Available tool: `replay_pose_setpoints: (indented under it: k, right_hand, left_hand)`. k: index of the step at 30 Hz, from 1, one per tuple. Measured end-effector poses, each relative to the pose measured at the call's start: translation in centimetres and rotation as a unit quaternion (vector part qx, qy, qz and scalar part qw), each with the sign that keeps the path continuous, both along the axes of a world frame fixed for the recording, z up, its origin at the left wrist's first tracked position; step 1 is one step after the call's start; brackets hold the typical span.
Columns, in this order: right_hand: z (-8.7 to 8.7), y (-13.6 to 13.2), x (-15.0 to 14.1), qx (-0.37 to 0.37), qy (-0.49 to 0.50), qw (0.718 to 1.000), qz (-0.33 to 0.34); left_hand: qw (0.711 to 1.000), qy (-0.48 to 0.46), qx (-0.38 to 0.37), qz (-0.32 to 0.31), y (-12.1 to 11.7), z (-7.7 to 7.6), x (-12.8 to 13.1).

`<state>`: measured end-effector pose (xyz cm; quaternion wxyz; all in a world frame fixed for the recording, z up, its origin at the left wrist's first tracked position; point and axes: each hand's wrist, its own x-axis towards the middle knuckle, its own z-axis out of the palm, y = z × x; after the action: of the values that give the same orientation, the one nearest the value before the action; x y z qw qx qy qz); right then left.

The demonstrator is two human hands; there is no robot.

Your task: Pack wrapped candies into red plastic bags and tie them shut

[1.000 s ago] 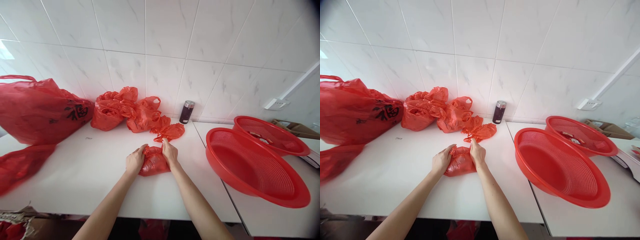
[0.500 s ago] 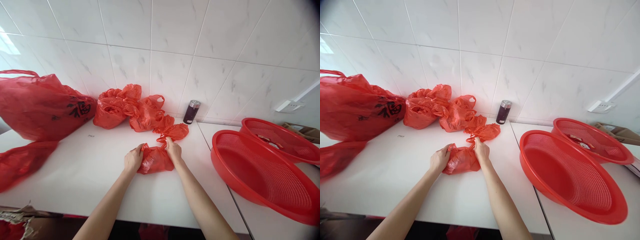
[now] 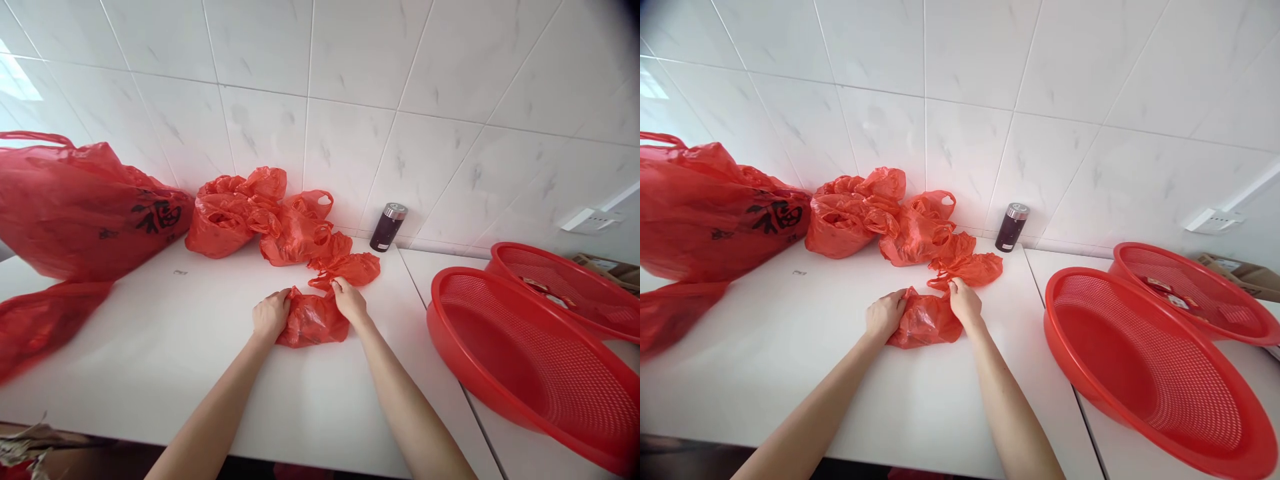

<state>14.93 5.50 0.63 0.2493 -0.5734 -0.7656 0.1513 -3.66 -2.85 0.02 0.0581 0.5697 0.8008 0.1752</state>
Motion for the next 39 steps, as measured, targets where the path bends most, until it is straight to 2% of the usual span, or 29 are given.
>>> replay_pose_setpoints:
  k: [3, 6, 14, 17, 22, 26, 30, 32, 34, 37, 39]
  right_hand:
    - [0.5, -1.5, -1.2, 0.001, 0.012, 0.999, 0.032]
    - [-0.2, -2.6, -2.0, 0.003, 0.024, 0.998, 0.057]
    - [-2.3, -2.3, -1.8, 0.023, 0.066, 0.997, 0.037]
    - [-2.6, -2.3, -1.7, 0.031, 0.109, 0.994, 0.005]
    - [-2.8, -1.9, -0.9, 0.036, 0.222, 0.969, -0.104]
    - [-2.7, -1.5, -0.6, 0.022, 0.301, 0.941, -0.152]
    - [-2.8, -1.4, -0.4, 0.010, 0.369, 0.914, -0.171]
    - [-2.8, -1.3, -0.2, -0.001, 0.403, 0.900, -0.166]
    - [-2.7, -1.4, 0.0, -0.014, 0.438, 0.887, -0.147]
    - [-2.6, -1.6, 0.0, -0.032, 0.485, 0.868, -0.102]
    - [-2.5, -1.7, 0.0, -0.046, 0.508, 0.857, -0.070]
  left_hand:
    - [1.000, 0.006, 0.005, 0.004, -0.1, -0.2, 0.0]
    - [1.000, 0.011, 0.006, 0.009, 0.0, -0.3, -0.1]
    - [1.000, -0.005, 0.012, 0.020, 0.2, -0.5, 0.0]
    - [0.999, -0.031, 0.023, 0.031, -0.1, -0.4, 0.0]
    - [0.988, -0.105, 0.060, 0.091, -0.8, -0.2, -1.0]
    - [0.967, -0.186, 0.112, 0.136, -1.2, -0.3, -1.4]
    - [0.937, -0.274, 0.163, 0.145, -1.5, -0.6, -1.2]
    - [0.924, -0.306, 0.181, 0.139, -1.7, -0.1, -1.6]
    - [0.918, -0.321, 0.196, 0.128, -2.1, 0.9, -2.4]
    - [0.919, -0.297, 0.233, 0.111, -3.1, 3.2, -3.0]
    - [0.929, -0.260, 0.254, 0.072, -3.3, 4.5, -2.2]
